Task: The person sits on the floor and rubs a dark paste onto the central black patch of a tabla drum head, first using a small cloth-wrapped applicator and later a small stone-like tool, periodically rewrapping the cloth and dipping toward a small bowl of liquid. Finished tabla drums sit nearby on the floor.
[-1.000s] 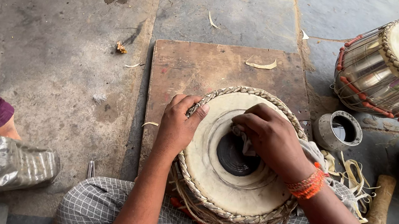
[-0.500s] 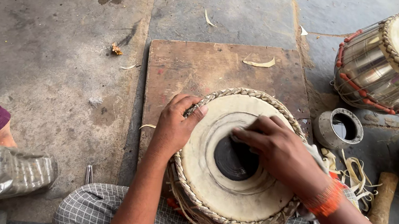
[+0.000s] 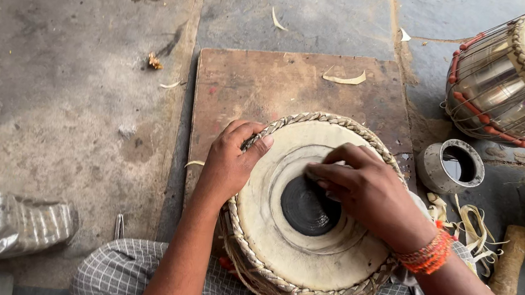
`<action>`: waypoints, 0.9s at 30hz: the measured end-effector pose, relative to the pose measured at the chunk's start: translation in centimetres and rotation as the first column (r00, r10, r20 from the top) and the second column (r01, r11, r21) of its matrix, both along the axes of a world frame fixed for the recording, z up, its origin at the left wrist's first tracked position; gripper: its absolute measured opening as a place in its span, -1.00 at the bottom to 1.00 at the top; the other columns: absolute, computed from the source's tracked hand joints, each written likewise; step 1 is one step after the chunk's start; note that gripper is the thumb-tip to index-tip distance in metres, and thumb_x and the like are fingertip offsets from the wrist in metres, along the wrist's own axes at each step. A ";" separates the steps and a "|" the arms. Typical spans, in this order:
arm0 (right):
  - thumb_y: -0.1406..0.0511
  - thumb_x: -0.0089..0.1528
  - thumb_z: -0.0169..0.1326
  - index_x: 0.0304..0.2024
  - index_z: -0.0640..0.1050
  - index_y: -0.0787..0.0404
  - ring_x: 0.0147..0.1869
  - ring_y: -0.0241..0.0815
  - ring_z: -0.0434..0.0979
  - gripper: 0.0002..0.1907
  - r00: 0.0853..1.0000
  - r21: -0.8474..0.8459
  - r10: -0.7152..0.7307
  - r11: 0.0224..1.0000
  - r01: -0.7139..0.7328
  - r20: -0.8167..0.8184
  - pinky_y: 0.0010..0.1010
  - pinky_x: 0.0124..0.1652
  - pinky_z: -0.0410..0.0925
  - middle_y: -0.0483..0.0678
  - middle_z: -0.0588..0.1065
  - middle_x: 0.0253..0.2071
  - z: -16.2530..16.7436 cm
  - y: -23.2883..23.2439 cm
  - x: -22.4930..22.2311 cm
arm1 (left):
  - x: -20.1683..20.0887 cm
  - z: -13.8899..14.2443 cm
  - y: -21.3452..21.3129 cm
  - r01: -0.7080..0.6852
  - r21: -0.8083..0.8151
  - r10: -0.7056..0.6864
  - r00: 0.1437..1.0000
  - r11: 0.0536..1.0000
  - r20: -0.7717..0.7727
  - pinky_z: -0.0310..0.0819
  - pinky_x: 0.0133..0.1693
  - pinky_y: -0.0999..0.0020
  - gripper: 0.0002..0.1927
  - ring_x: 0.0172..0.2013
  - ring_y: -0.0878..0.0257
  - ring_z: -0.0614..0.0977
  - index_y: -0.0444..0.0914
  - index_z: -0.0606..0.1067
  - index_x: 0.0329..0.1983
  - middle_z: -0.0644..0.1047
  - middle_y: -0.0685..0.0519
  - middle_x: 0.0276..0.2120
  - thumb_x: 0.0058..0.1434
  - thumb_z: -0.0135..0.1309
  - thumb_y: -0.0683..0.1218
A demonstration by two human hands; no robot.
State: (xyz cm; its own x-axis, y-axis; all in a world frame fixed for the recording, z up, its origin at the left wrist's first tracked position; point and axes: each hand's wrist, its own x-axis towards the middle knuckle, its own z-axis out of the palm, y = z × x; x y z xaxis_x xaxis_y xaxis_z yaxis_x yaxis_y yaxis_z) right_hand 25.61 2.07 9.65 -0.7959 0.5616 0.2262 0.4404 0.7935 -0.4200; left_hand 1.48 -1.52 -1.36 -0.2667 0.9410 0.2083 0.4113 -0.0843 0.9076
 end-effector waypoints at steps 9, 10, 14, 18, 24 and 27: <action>0.25 0.15 0.24 -0.03 0.69 0.03 -0.34 -0.16 0.57 -0.68 0.950 -0.118 -0.291 0.945 0.304 0.115 -0.33 -0.33 0.48 -0.07 0.50 -0.32 -1.9 -8.0 3.2 | 0.4 -0.4 0.1 -0.032 -0.021 0.032 0.999 0.999 0.003 0.51 0.04 0.20 -0.56 0.02 0.02 0.65 -0.33 0.58 -0.01 0.60 -0.09 -0.02 0.31 0.12 0.13; 0.28 0.11 0.22 -0.06 0.69 0.07 -0.34 -0.19 0.58 -0.68 0.972 -0.126 -0.231 0.964 0.233 0.028 -0.37 -0.34 0.50 -0.08 0.50 -0.31 -2.0 -8.7 3.0 | 0.4 -0.3 0.0 -0.037 -0.032 0.038 0.999 0.999 0.008 0.51 0.03 0.20 -0.57 0.01 0.03 0.65 -0.32 0.58 -0.01 0.61 -0.08 -0.03 0.31 0.12 0.13; 0.29 0.22 0.17 -0.10 0.64 0.14 -0.23 -0.12 0.52 -0.80 0.996 0.029 -0.012 0.999 0.014 -0.089 -0.31 -0.27 0.45 -0.07 0.46 -0.28 -2.5 -8.3 -1.1 | 0.3 -0.1 0.3 -0.025 -0.014 0.025 1.000 1.000 -0.010 0.50 0.04 0.20 -0.59 -0.01 0.03 0.66 -0.31 0.59 -0.01 0.61 -0.07 -0.06 0.32 0.12 0.11; 0.33 0.16 0.17 -0.19 0.64 0.15 -0.22 -0.06 0.50 -0.84 0.997 0.145 -0.027 0.989 0.036 -0.066 -0.26 -0.27 0.44 -0.01 0.44 -0.31 -3.2 -3.2 -3.4 | -0.1 -0.1 0.4 -0.019 0.039 0.022 0.996 0.999 -0.082 0.48 0.06 0.19 -0.59 0.00 0.00 0.64 -0.32 0.59 -0.01 0.60 -0.09 -0.03 0.32 0.13 0.10; 0.23 0.17 0.18 -0.20 0.67 0.15 -0.26 -0.02 0.53 -0.80 0.937 0.135 -0.293 0.953 0.270 0.190 -0.24 -0.26 0.46 -0.09 0.52 -0.28 -0.7 -1.6 3.3 | -0.2 -0.4 0.3 -0.020 0.027 0.022 0.999 0.999 -0.047 0.50 0.06 0.20 -0.57 0.01 0.02 0.65 -0.30 0.58 0.01 0.61 -0.08 -0.03 0.30 0.13 0.13; -0.01 0.13 0.23 -0.12 0.71 0.03 -0.29 -0.18 0.62 -0.62 0.774 -0.320 -0.456 0.726 0.609 0.438 -0.28 -0.27 0.54 -0.09 0.64 -0.35 3.1 -4.6 11.1 | -0.1 -0.8 0.5 -0.023 -0.046 0.020 0.997 0.999 -0.073 0.46 0.05 0.18 -0.57 0.03 0.01 0.62 -0.27 0.58 0.03 0.59 -0.07 0.00 0.31 0.13 0.14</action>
State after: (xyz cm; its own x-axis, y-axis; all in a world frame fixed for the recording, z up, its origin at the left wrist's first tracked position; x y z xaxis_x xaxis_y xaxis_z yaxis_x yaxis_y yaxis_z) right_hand 36.69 -2.51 12.74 -0.3136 0.8872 -0.3385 0.8965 0.1591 -0.4136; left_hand 1.33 -1.07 -2.13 -0.2731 0.9443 0.1838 0.4770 -0.0330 0.8783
